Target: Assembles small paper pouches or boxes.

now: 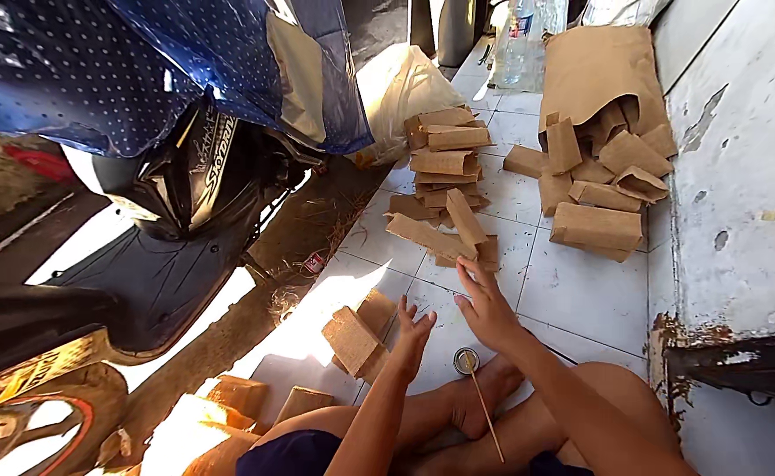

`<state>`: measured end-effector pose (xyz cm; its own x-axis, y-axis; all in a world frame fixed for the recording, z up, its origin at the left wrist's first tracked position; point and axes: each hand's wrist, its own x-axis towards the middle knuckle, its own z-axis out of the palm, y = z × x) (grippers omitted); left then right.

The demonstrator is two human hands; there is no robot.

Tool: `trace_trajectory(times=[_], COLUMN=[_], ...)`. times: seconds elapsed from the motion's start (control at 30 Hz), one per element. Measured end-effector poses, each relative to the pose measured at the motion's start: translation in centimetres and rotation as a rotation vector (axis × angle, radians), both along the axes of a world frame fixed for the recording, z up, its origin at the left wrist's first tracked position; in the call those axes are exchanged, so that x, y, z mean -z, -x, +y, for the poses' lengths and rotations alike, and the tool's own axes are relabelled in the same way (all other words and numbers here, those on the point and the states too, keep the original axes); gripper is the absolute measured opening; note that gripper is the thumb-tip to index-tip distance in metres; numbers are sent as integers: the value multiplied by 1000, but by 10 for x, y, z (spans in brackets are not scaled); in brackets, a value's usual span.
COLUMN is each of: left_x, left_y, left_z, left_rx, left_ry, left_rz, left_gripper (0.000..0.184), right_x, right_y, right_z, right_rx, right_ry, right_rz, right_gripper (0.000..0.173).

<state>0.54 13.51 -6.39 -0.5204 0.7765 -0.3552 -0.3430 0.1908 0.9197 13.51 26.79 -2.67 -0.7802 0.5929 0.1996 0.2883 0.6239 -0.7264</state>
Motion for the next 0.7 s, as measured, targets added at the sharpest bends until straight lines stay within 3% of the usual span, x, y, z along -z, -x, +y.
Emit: trace_trajectory(times=[0.17, 0.27, 0.4, 0.5, 0.53, 0.6, 0.7], left_x=[-12, -15, -17, -20, -22, -30, -35], left_y=[-1, -9, -19, -36, -42, -53, -64], left_z=[17, 2, -24, -33, -33, -32, -28], left_rx=[-165, -186, -77, 8, 18, -6, -110], left_ry=[-255, -340, -293, -279, -278, -226, -141], left_rz=[-218, -279, -136, -19, 14, 80, 159], left_gripper=[101, 103, 138, 147, 146, 139, 127], right_x=[-23, -17, -10, -5, -3, 0, 0], right_y=[-49, -67, -70, -68, -67, -66, -67], right_z=[-76, -90, -79, -66, -65, -67, -66], right_rx=[-129, -151, 60, 30, -4, -24, 39], right_ry=[293, 297, 296, 557, 634, 722, 680], right_rz=[230, 314, 504, 364, 323, 312, 337], right_gripper=[49, 44, 25, 65, 70, 59, 35])
